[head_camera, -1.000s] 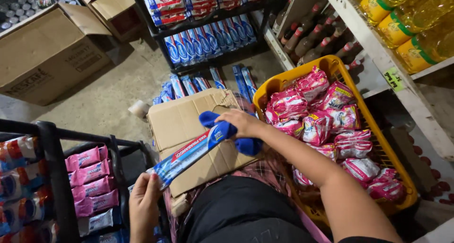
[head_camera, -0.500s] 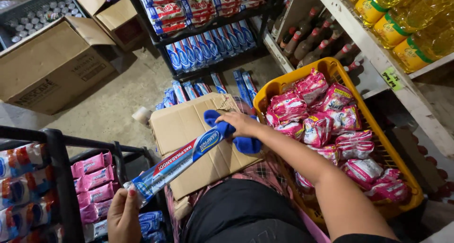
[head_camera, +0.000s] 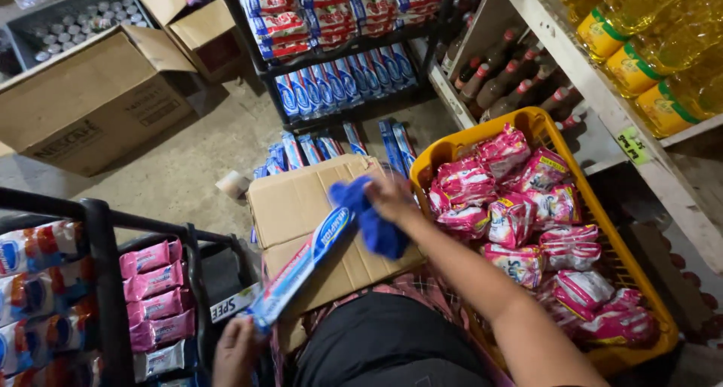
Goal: The recorder is wiping down long blue detergent packages with a blue cloth over a cardboard box in a storage area.
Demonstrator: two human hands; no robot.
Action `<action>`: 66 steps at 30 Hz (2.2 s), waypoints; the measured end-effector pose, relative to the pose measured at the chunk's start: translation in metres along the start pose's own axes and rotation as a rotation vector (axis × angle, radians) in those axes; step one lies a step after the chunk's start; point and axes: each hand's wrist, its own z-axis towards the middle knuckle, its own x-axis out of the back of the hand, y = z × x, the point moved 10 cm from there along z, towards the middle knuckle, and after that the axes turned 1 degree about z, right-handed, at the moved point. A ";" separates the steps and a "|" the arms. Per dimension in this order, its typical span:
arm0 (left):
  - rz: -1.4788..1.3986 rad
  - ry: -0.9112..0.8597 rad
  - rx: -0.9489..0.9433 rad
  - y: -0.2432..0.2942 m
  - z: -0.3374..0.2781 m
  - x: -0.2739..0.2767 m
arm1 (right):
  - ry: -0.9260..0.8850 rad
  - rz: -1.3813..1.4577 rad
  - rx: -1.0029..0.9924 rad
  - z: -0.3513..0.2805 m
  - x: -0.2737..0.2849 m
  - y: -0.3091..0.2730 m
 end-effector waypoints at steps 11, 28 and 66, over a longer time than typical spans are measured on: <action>0.149 -0.051 0.013 0.013 -0.030 -0.073 | -0.576 -0.043 0.848 -0.105 -0.188 -0.196; 0.175 0.033 0.102 0.046 -0.026 -0.090 | -0.183 -0.353 0.515 -0.010 -0.087 -0.085; 0.737 0.162 -0.397 0.168 -0.065 -0.141 | -0.427 -0.050 0.705 -0.088 -0.133 -0.275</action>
